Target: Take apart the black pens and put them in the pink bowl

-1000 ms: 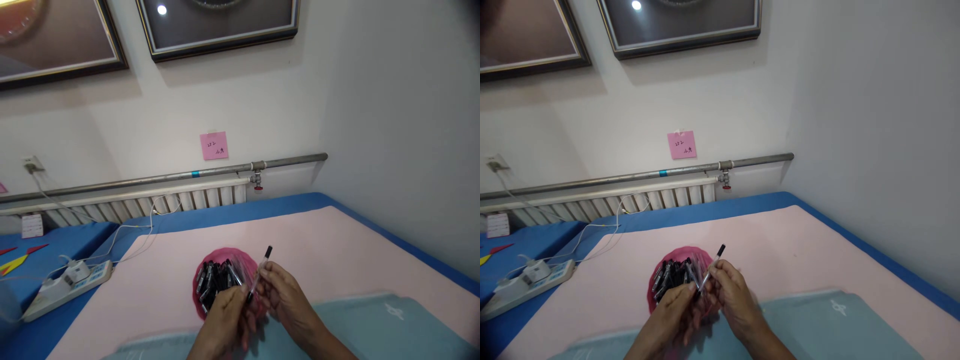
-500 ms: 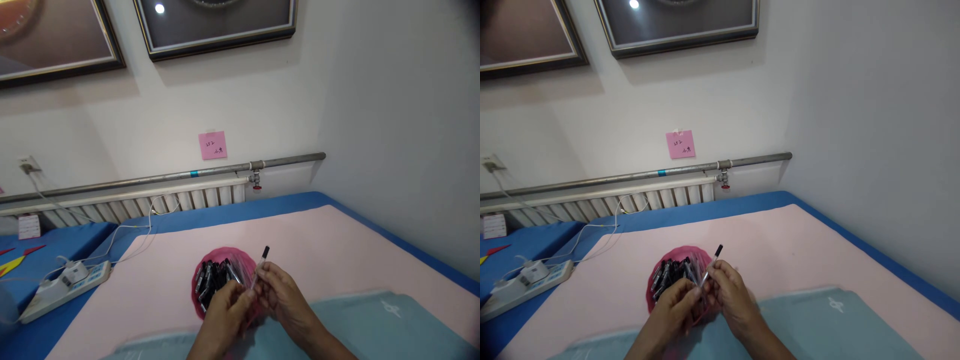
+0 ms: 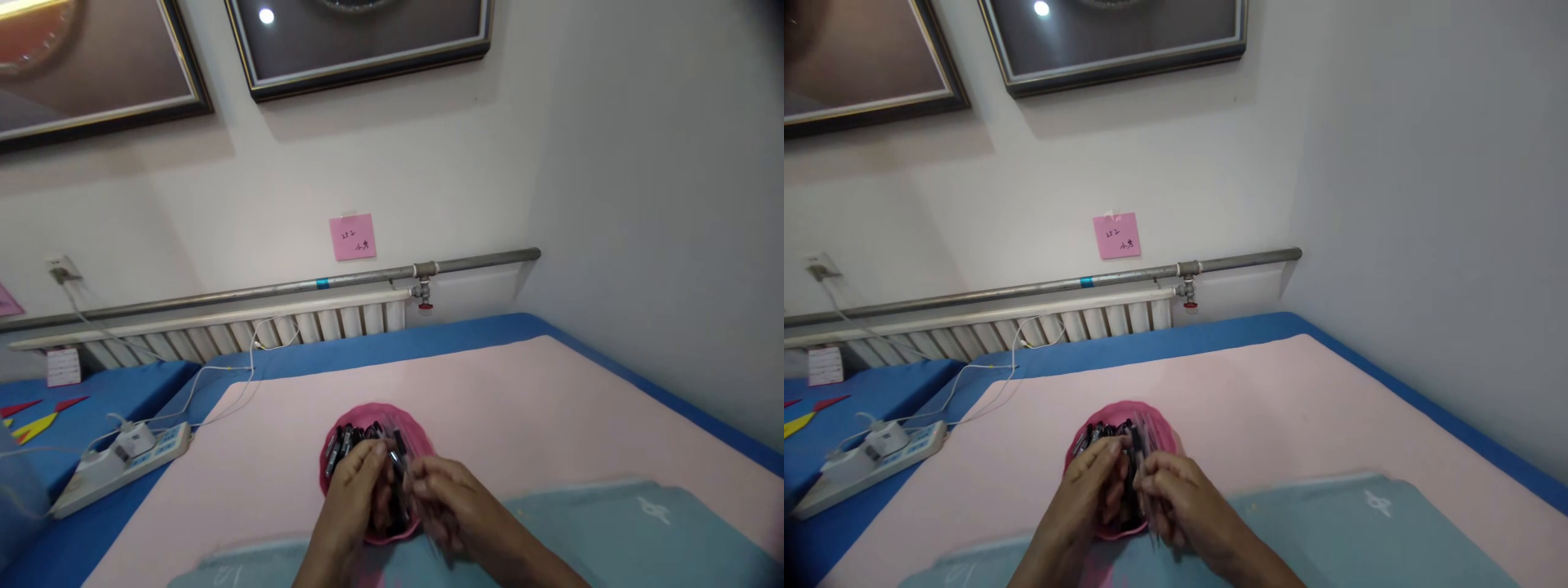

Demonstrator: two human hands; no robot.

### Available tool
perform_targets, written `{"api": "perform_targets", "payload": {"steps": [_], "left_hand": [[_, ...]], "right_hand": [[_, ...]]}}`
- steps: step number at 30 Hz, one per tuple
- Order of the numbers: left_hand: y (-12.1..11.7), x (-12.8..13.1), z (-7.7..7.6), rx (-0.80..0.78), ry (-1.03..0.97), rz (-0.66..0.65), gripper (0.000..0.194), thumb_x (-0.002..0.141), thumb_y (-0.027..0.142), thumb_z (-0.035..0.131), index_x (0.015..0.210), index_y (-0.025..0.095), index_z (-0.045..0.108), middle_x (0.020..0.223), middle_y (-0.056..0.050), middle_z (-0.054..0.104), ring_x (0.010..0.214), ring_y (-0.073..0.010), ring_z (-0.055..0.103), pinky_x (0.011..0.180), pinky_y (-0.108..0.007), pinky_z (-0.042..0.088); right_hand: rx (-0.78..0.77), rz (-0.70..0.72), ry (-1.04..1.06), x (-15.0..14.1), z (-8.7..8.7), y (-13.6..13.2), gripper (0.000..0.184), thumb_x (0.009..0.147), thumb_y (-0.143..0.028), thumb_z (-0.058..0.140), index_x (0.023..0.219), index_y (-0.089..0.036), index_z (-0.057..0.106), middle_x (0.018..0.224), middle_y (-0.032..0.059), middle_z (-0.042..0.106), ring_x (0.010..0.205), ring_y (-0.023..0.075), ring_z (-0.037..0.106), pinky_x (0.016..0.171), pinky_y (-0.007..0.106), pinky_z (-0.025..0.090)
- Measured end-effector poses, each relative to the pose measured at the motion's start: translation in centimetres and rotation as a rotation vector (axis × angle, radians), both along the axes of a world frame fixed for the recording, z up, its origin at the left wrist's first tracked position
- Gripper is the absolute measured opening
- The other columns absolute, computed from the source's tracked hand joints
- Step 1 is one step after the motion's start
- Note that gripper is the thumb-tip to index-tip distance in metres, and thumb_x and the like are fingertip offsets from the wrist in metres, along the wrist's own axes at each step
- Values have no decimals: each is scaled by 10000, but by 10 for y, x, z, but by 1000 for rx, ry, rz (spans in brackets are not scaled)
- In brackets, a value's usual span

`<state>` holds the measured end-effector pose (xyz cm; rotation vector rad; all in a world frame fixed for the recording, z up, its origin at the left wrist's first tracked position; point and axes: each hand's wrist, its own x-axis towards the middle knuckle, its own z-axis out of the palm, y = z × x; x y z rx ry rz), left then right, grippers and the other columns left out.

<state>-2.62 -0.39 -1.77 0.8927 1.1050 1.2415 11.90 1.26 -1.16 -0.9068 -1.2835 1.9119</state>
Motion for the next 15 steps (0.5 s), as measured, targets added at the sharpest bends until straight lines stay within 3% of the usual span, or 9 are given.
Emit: {"api": "perform_targets", "payload": {"steps": [4,11,15], "left_hand": [[-1,1,2,-30,-221,-43,337,697,445,634,844,149,565,459,116,309,334,-6,195,323,-145,173],[-2,4,-1,-1,-214,73,279,737,436,596,764,170,516,384,123,302,298,-16,223,318,-150,208],[-4,10,0,-24,-215,99,300,734,460,589,768,179,489,355,123,323,276,-22,245,312,-148,194]], "right_hand": [[-42,143,23,-4,1,-6,98,639,-239,451,685,-175,510,425,-83,468,282,27,281,294,156,129],[-24,157,-21,1,8,-1,62,633,-183,432,595,-188,480,349,-104,398,270,35,259,292,158,184],[-27,143,-34,0,13,-3,66,632,-176,426,587,-200,467,335,-110,370,273,40,240,295,161,146]]}}
